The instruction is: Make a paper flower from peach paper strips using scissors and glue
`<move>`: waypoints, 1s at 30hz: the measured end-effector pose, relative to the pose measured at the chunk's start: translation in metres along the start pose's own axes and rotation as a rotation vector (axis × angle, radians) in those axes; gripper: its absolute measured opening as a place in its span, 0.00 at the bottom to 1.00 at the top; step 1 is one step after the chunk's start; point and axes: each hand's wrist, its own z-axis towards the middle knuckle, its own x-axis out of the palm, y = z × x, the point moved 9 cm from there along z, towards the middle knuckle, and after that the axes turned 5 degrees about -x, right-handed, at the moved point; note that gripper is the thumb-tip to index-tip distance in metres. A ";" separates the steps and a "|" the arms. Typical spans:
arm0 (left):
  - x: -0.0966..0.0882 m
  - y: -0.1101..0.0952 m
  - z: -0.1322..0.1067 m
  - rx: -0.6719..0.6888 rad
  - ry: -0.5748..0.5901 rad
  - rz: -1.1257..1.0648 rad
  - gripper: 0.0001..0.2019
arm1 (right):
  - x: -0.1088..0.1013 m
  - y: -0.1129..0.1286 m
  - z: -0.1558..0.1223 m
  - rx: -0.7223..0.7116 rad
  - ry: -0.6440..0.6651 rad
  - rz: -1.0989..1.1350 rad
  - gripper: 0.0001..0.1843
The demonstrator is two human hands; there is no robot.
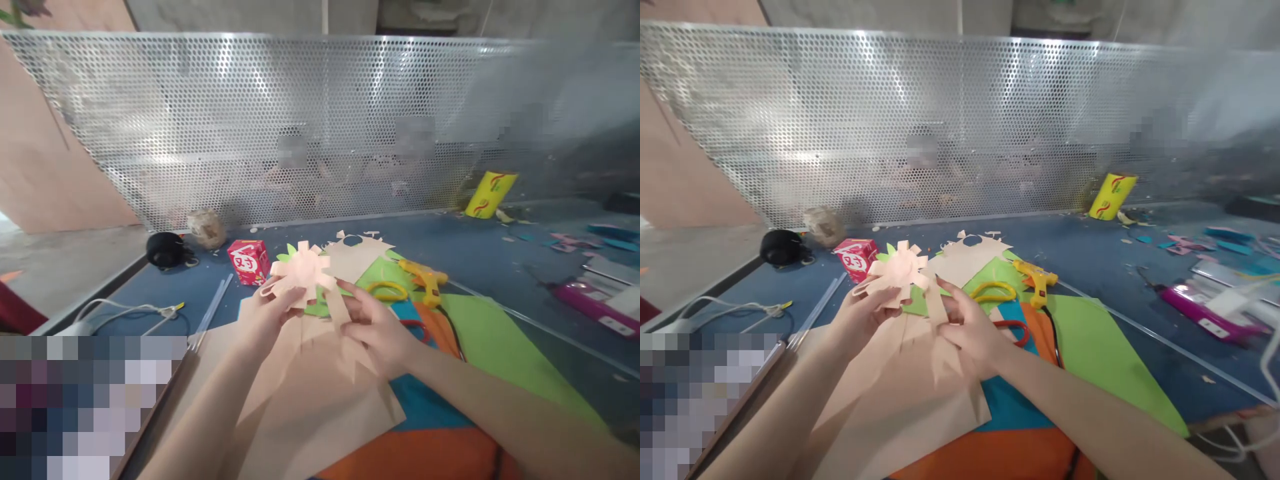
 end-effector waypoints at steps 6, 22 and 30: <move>0.010 0.003 -0.001 0.082 0.104 0.161 0.12 | 0.013 0.002 -0.001 -0.011 0.147 0.089 0.28; 0.020 -0.008 -0.006 0.179 0.080 0.321 0.13 | 0.002 0.001 0.008 0.033 0.024 0.033 0.17; 0.017 -0.002 -0.004 0.146 0.039 0.355 0.14 | -0.004 -0.003 0.016 0.042 -0.026 -0.054 0.15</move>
